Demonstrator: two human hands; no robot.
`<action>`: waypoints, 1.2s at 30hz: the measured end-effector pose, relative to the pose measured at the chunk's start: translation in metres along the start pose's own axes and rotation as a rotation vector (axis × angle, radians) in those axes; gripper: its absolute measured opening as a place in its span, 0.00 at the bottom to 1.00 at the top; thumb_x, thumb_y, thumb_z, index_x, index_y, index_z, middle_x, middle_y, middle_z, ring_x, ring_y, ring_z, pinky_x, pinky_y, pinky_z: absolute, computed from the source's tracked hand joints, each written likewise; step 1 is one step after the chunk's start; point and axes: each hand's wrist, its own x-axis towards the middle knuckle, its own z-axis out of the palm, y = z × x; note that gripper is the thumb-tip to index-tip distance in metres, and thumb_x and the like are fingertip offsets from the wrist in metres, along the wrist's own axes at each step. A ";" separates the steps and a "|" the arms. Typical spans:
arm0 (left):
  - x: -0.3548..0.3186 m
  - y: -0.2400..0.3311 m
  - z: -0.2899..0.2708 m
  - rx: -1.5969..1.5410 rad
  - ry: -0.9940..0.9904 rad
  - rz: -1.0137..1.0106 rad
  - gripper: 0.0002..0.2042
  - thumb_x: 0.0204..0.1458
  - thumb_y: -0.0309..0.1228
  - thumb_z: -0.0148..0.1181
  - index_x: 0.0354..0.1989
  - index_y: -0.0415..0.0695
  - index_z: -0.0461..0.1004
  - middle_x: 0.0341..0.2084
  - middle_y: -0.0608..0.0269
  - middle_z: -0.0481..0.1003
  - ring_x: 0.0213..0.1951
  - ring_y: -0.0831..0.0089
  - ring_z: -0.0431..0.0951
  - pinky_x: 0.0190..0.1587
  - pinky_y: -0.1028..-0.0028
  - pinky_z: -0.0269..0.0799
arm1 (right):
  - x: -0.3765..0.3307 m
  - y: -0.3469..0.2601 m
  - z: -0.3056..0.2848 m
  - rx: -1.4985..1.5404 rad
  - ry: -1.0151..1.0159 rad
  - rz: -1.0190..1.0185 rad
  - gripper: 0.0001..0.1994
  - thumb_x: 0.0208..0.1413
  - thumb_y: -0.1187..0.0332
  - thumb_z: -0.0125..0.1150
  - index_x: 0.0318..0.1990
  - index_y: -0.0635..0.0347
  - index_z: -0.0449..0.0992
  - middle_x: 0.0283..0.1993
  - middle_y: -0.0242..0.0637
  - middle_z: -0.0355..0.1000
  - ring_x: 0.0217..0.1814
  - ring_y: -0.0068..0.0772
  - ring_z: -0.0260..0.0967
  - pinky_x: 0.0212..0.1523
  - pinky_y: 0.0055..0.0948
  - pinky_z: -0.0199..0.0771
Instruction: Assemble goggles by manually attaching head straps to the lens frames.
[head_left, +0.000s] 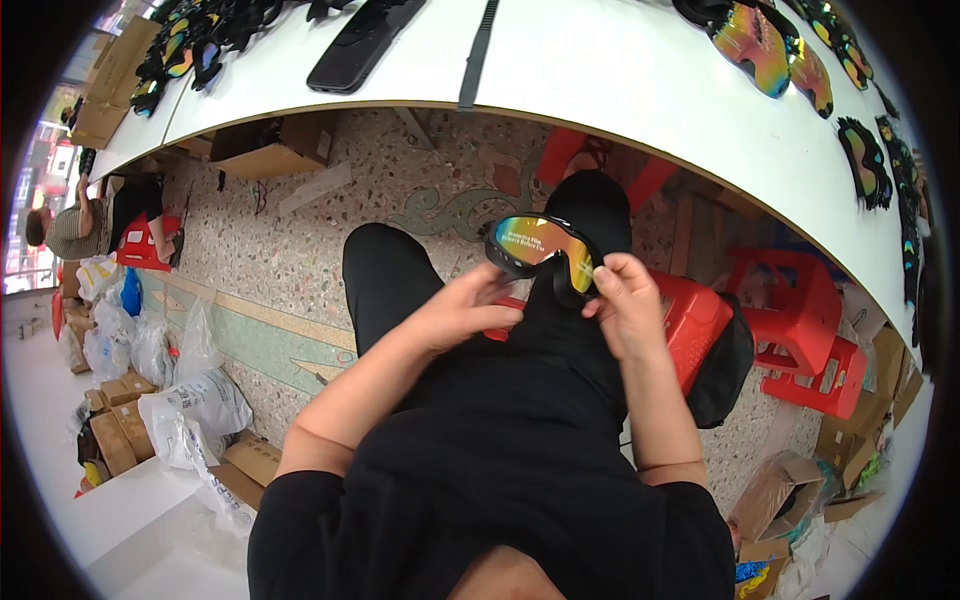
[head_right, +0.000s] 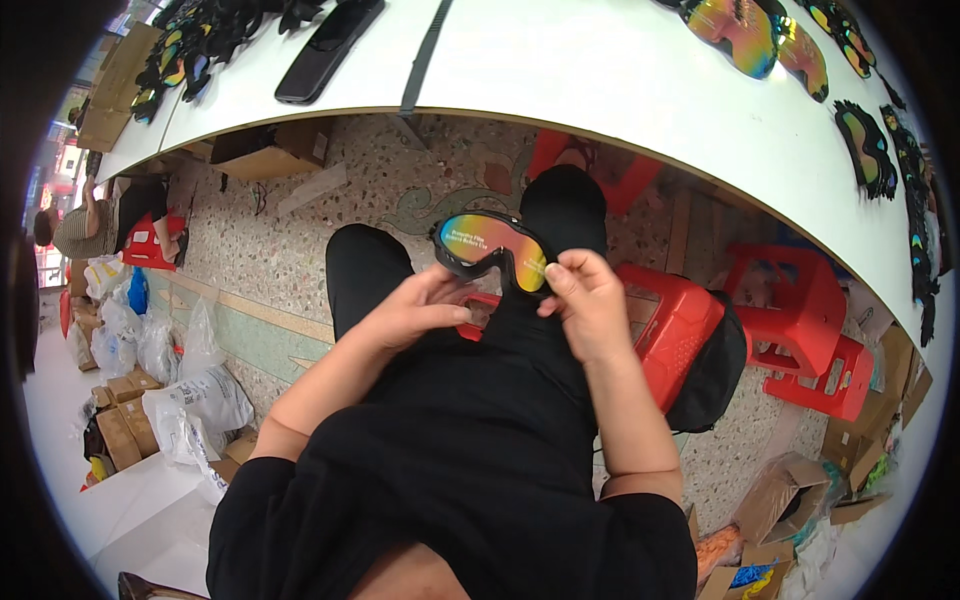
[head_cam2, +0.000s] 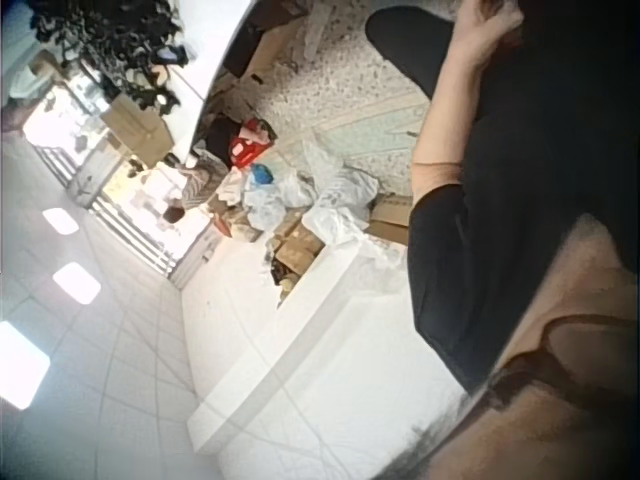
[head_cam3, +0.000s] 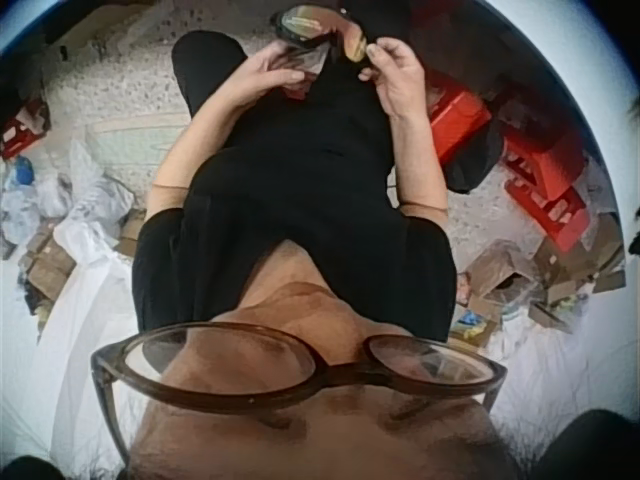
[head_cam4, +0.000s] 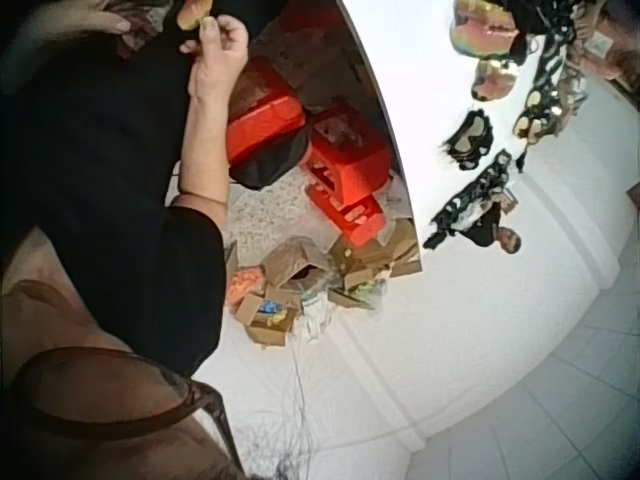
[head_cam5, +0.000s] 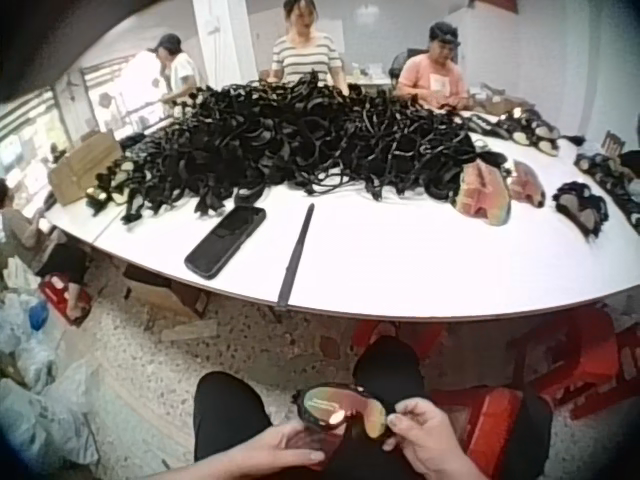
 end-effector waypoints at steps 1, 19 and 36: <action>-0.002 0.003 -0.012 -0.064 0.021 -0.165 0.30 0.55 0.23 0.61 0.66 0.35 0.59 0.52 0.58 0.73 0.56 0.71 0.72 0.58 0.70 0.67 | 0.009 -0.014 -0.014 -0.151 -0.051 0.006 0.08 0.57 0.72 0.65 0.42 0.59 0.73 0.34 0.31 0.74 0.29 0.22 0.72 0.27 0.24 0.77; 0.065 -0.039 0.073 0.330 0.121 -0.008 0.25 0.61 0.25 0.58 0.65 0.37 0.60 0.48 0.63 0.71 0.48 0.79 0.72 0.51 0.78 0.70 | 0.046 -0.030 -0.048 -0.321 -0.181 -0.045 0.14 0.52 0.76 0.68 0.45 0.64 0.73 0.39 0.31 0.74 0.41 0.19 0.73 0.45 0.22 0.76; 0.053 -0.046 0.056 -0.015 0.001 -0.074 0.27 0.60 0.27 0.59 0.67 0.38 0.59 0.55 0.60 0.70 0.54 0.76 0.71 0.58 0.75 0.67 | -0.028 0.014 -0.045 -0.095 -0.055 -0.080 0.11 0.56 0.79 0.64 0.45 0.62 0.70 0.34 0.30 0.72 0.30 0.15 0.70 0.29 0.16 0.73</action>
